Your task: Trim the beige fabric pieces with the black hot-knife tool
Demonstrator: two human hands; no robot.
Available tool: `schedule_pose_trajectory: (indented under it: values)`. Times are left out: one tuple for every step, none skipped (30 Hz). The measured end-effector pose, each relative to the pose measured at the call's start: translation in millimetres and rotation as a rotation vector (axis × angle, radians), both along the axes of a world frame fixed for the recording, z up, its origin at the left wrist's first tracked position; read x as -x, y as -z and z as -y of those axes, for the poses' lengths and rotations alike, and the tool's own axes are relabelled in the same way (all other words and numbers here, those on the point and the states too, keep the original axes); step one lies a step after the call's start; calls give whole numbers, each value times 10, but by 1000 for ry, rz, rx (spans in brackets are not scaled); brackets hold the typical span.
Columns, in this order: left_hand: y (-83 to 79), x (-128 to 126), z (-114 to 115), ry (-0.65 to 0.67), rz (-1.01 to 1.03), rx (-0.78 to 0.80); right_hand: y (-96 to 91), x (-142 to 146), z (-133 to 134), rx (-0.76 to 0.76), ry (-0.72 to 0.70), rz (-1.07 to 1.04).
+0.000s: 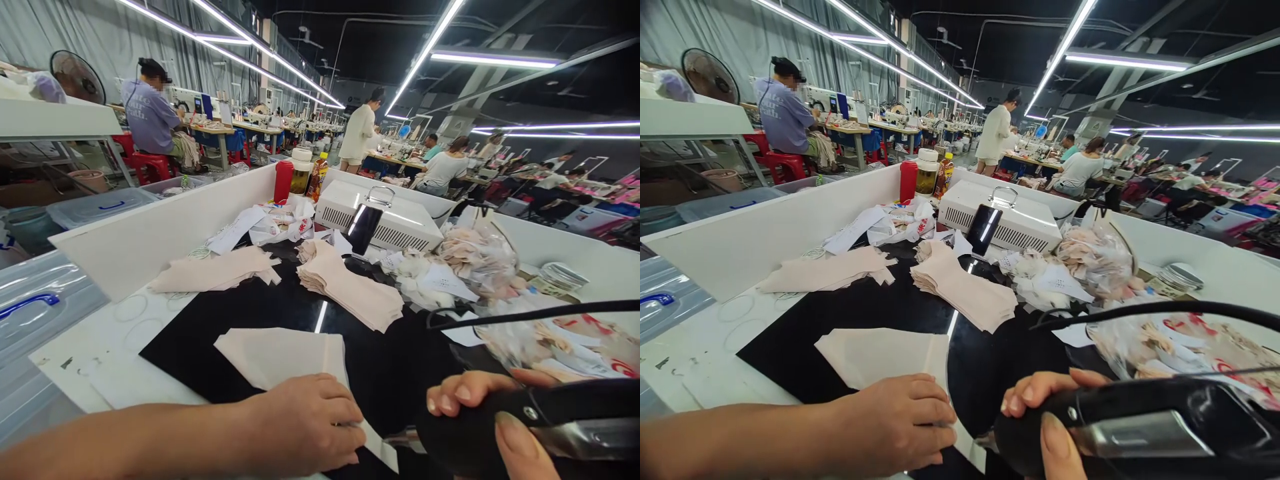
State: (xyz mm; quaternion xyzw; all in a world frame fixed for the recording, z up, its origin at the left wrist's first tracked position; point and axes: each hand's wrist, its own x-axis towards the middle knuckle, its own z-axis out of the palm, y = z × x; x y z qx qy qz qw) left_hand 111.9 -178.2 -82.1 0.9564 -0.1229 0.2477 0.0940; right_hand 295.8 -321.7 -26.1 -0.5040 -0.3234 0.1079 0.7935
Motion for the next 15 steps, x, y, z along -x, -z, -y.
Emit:
schedule_pose_trajectory:
  values:
    - [3, 1, -2, 4, -4, 0, -11, 8, 2, 1, 2, -2]
    - [6, 2, -3, 6, -4, 3, -16, 9, 6, -7, -4, -2]
    - [8, 3, -3, 9, 0, 7, -16, 6, 10, -18, -20, -3]
    - [11, 2, -3, 13, 6, 12, -14, 4, 11, -33, -40, -5]
    - [12, 1, -3, 15, 13, 15, -12, 5, 10, -49, -62, -9]
    - [13, 0, -4, 18, 19, 16, -13, 15, 3, -59, -84, -12]
    - [13, -2, -5, 21, 25, 15, -19, 34, -8, -66, -100, -15]
    - [13, -4, -8, 25, 30, 12, -31, 64, -22, -70, -114, -17]
    - [11, -5, -10, 27, 32, 8, -49, 103, -39, -70, -120, -15]
    - [10, -6, -14, 29, 35, 7, -72, 147, -56, -67, -118, -7]
    - [9, -6, -18, 32, 40, 7, -97, 193, -73, -62, -108, 3]
    - [7, -7, -21, 36, 49, 7, -122, 238, -88, -57, -91, 10]
    - [5, -7, -24, 38, 55, 7, -145, 279, -101, -54, -74, 16]
    - [2, -7, -26, 40, 60, 7, -164, 311, -111, -48, -64, 20]
    - [-2, -6, -27, 41, 66, 7, -177, 334, -117, -47, -56, 24]
